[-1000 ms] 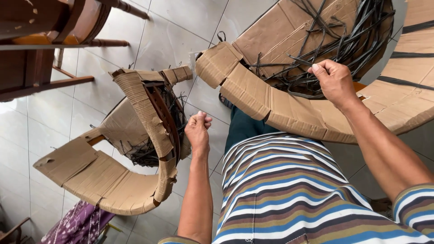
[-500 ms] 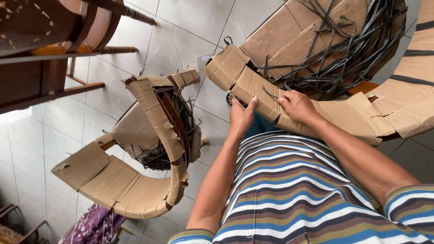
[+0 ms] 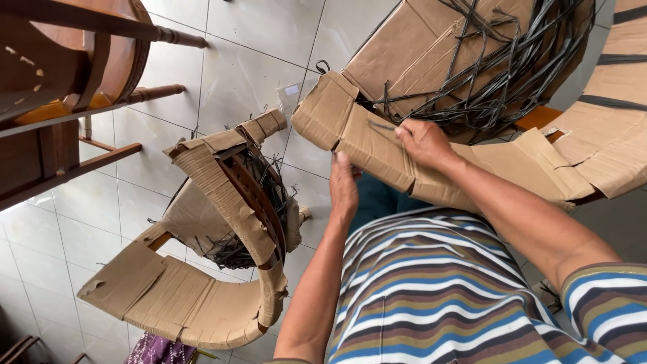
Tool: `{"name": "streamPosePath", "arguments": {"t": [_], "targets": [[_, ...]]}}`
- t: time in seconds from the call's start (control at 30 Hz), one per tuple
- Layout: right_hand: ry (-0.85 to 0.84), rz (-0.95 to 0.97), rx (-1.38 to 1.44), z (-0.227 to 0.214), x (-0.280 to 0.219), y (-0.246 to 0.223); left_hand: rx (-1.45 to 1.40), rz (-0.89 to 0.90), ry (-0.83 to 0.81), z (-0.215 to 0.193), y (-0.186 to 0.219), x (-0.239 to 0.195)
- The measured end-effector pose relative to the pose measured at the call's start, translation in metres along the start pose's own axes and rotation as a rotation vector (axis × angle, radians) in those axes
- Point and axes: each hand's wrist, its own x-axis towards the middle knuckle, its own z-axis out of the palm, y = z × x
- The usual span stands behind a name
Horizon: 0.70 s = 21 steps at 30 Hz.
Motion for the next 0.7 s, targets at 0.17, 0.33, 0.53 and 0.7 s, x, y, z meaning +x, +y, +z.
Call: {"name": "streamPosePath", "arguments": {"t": [0.17, 0.33, 0.53, 0.7], "targets": [[0.062, 0.109, -0.069, 0.011, 0.072, 0.046, -0.068, -0.054, 0.107, -0.033, -0.106, 0.071], [-0.017, 0.163, -0.222, 0.034, 0.129, 0.066, -0.028, -0.159, 0.106, -0.044, -0.168, 0.112], [-0.345, 0.102, -0.311, 0.047, 0.154, 0.035, -0.011, -0.261, 0.114, -0.05, -0.217, 0.123], [-0.423, 0.044, -0.268, 0.066, 0.18, 0.056, -0.004, -0.307, 0.1, -0.043, -0.221, 0.126]]}}
